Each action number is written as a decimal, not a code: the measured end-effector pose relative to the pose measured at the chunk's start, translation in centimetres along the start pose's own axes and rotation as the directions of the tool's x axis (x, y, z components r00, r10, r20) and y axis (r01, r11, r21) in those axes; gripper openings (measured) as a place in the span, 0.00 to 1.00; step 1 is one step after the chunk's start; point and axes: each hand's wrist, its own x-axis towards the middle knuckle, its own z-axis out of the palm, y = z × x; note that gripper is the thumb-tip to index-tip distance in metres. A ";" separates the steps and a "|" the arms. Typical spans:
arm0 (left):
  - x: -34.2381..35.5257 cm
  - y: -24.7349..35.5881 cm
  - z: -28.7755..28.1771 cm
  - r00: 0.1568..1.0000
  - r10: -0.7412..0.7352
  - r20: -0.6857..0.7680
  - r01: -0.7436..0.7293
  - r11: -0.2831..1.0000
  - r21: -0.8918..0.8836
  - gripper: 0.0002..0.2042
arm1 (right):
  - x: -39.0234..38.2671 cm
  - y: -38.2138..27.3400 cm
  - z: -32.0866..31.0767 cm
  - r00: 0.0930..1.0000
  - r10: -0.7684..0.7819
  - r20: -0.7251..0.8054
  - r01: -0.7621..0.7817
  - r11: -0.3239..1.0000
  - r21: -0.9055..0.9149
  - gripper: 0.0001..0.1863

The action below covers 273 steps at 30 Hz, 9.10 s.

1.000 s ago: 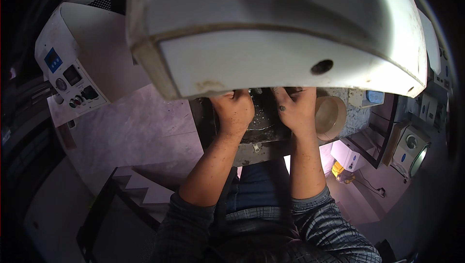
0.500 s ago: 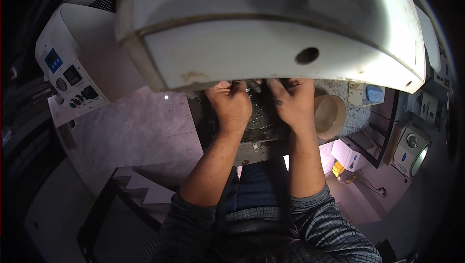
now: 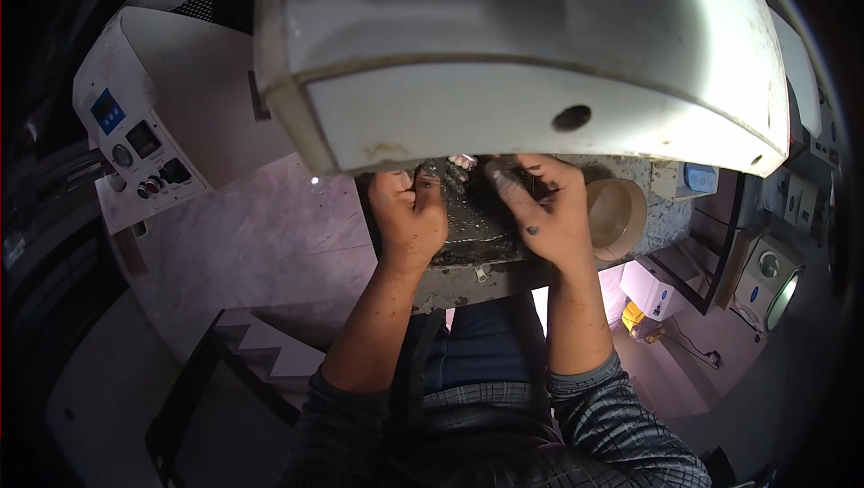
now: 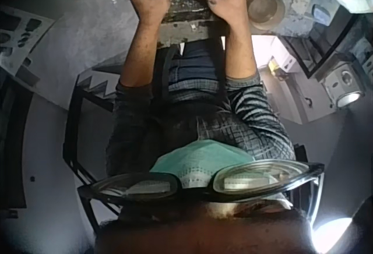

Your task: The person holds a dental prosthesis under a stream of water inside a laboratory bench, using their hands to clean and rub the surfaces of the item.

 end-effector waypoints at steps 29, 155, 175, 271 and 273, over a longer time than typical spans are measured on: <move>-0.4 0.7 0.2 0.995 -0.064 0.070 0.048 0.977 0.209 0.12 | 0.6 3.0 1.2 0.996 0.062 0.058 -0.077 0.947 0.313 0.14; 1.4 0.4 0.9 0.997 -0.078 -0.001 0.077 0.983 0.164 0.11 | 2.4 3.0 3.5 0.918 0.293 -0.267 -0.044 0.744 0.667 0.15; 0.8 2.2 1.4 0.980 -0.190 -0.063 0.194 0.979 0.057 0.12 | 2.1 1.4 2.8 0.954 0.221 -0.202 -0.046 0.774 0.632 0.09; 0.2 0.4 -0.9 0.981 -0.100 0.164 0.040 0.941 0.335 0.13 | -0.1 2.0 -0.5 0.933 -0.309 0.184 0.348 0.906 -0.243 0.20; 0.1 -0.1 -0.8 0.984 -0.007 0.181 -0.084 0.868 0.489 0.12 | -0.2 2.9 -0.3 0.983 -0.159 0.090 0.175 0.962 -0.208 0.18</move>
